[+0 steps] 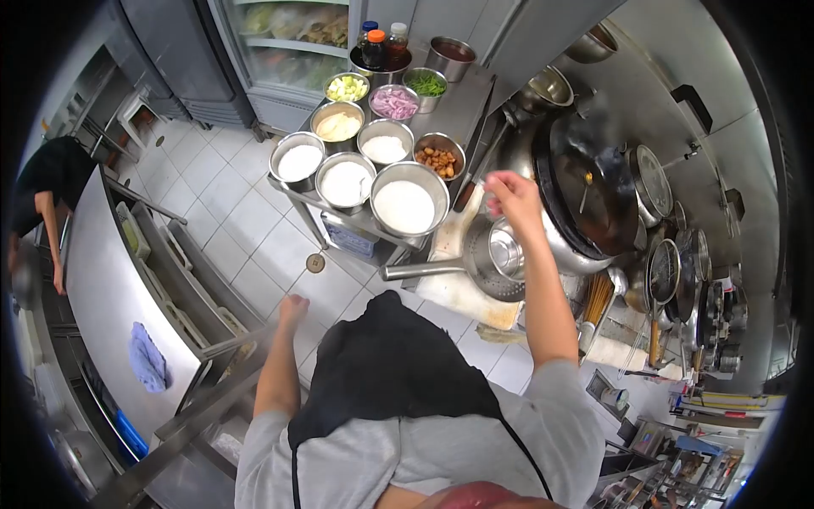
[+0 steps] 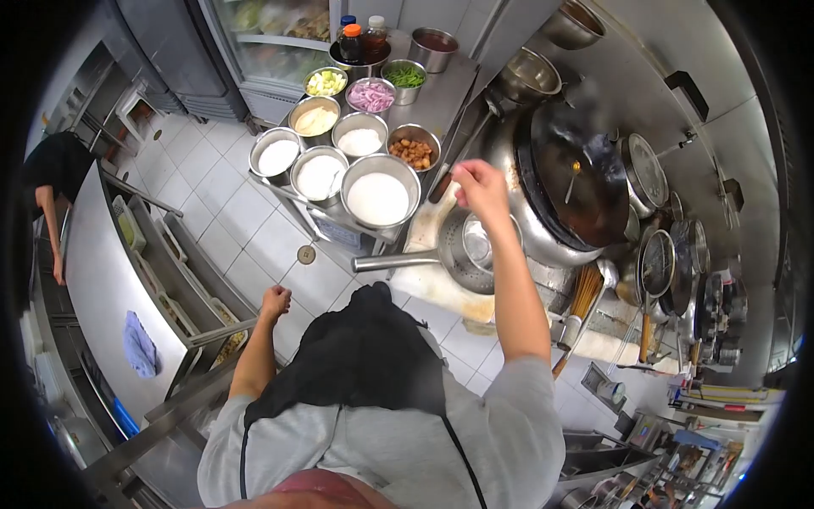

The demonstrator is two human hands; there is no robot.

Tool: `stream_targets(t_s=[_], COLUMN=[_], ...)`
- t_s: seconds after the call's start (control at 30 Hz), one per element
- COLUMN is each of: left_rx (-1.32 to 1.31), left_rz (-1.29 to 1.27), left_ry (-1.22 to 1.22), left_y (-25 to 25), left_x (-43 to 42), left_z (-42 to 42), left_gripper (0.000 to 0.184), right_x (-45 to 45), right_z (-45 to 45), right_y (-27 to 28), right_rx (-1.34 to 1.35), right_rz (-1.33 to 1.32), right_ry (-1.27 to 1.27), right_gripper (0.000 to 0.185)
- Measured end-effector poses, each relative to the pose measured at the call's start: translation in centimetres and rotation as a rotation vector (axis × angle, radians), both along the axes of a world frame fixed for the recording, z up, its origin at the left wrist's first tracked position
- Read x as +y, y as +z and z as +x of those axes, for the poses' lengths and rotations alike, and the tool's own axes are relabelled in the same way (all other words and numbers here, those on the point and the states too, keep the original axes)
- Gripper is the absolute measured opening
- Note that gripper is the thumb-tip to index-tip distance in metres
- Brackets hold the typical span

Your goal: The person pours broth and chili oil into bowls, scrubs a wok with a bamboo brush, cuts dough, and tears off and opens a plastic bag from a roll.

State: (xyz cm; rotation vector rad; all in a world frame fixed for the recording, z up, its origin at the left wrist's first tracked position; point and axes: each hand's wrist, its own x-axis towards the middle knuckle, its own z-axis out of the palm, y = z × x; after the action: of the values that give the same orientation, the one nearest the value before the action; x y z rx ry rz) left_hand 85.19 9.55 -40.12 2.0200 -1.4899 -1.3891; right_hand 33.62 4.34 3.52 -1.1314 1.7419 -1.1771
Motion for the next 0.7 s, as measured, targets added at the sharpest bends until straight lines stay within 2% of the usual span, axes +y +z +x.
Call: stream_targets(t_s=[0.03,0.1,0.17,0.23,0.27,0.3,0.33,0.37,0.43,0.53,0.6,0.7], left_rx=[-0.044,-0.052,0.014,0.131,-0.038,-0.202,-0.126,-0.172,-0.050,-0.029,-0.029,-0.061], left_rz=[-0.052,0.001,0.141,0.173,0.199,0.125,0.147,0.231,0.374,0.405,0.465,0.560], left_ry=[-0.057,0.046,0.180,0.277,0.241,0.107,0.251,0.315,0.602,0.726,0.805,0.830], left_y=[-2.3,3.4,2.9,5.1,4.2,4.5,2.5,3.1,11.0,13.6,15.3,16.9], left_x=[0.3,2.7,5.4,8.6,10.3,12.0,14.5,16.3,17.0,20.1,21.6,23.3], left_z=[0.4,-1.4,-0.7,0.0,1.2,2.3,3.9,4.5,1.9,1.5,0.8,0.1], left_gripper=[0.022,0.017,0.019,0.018,0.019,0.023,0.028,0.024,0.017,0.012,0.012,0.012], right_x=[-3.0,-9.7,-16.5,-23.0,-26.2,-29.3,-32.0,-34.6,-38.9,-44.1,-46.2,-47.8], right_z=[-0.5,-1.8,-2.7,-4.0,-4.7,-5.2,-6.0,-7.0,-8.9,-11.0,-12.1,-12.9], right_y=[-0.6,-2.2,-3.5,-4.7,-5.4,-6.2,-7.0,-8.0,-9.1,-10.9,-11.1,-11.0], right_rx=[-0.040,-0.148,-0.278,-0.367,-0.393,-0.419,-0.436,-0.452,-0.484,-0.548,-0.550,-0.459], right_rz=[0.000,0.003,0.004,0.014,0.029,0.044,0.041,0.042,0.054,-0.011,0.054,0.116], right_ry=[0.015,0.012,-0.050,-0.131,-0.170,-0.208,-0.251,-0.293,-0.353,-0.535,-0.604,-0.609], right_gripper=[0.022,0.021,0.021,0.020,0.020,0.020,0.020,0.020,0.023,0.031,0.035,0.034])
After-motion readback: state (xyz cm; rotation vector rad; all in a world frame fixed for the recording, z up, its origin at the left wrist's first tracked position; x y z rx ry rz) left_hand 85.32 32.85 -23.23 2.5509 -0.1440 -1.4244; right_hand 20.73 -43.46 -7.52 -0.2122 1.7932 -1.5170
